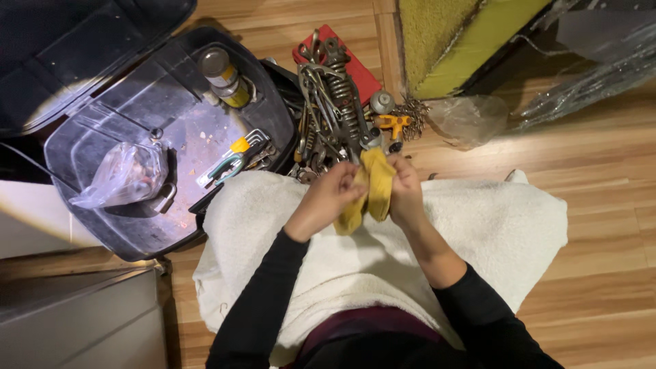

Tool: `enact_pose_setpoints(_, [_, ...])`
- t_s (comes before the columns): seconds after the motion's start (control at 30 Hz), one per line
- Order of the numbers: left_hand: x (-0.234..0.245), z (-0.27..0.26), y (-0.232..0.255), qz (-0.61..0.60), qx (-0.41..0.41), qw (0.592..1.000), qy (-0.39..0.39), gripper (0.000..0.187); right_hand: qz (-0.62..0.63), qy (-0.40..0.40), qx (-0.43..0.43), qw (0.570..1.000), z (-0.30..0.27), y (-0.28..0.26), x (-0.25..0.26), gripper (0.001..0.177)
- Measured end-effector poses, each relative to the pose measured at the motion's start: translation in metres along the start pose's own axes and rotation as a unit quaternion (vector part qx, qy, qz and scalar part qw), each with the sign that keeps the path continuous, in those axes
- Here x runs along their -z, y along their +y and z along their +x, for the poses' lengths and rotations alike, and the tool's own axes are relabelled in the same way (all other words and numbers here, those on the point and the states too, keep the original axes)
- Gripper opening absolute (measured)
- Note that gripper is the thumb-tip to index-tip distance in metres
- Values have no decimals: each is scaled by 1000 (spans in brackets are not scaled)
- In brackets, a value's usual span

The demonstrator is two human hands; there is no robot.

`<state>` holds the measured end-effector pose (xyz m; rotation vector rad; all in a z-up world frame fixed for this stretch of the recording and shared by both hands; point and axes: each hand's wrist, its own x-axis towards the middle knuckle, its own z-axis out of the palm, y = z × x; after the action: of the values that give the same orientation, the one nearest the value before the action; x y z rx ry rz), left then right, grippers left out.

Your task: The person sits on the floor and cleans various metal tools, including pliers, a wrench, and a spring, using a yellow cloth. They wipe each tool individually and place them into a plastic container.

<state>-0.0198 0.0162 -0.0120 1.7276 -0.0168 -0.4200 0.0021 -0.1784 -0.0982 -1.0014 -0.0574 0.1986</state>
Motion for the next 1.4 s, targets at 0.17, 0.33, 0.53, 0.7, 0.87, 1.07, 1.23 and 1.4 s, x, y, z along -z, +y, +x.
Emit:
enact_pose_setpoints(0.17, [13,-49,-3,235,-259,914,206,54,-107,-51,-18,993,-22,4,-23,3])
enact_pose_setpoints(0.33, [21,-85,-8,-171,-64,965,187,28,-267,-137,65,952,-57,-3,-61,3])
enact_pose_setpoints(0.53, [51,-105,-9,-334,-49,917,211,20,-132,-162,-90,974,-76,-15,-113,4])
enact_pose_setpoints(0.7, [129,-113,-8,-362,-55,890,273,21,-359,-282,161,875,-62,-32,-140,8])
enact_pose_setpoints(0.87, [214,-103,-19,-247,-110,912,308,26,-363,-392,306,788,-45,-33,-181,16])
enact_pose_setpoints(1.07, [269,-46,-61,-80,-67,967,234,32,-435,-409,293,747,-28,-7,-207,24])
enact_pose_setpoints(1.23, [288,-13,-111,40,-4,987,157,45,-446,-417,258,749,-17,7,-197,27])
enact_pose_setpoints(1.4, [274,26,-161,174,-30,977,118,43,-429,-435,231,757,-13,8,-188,26])
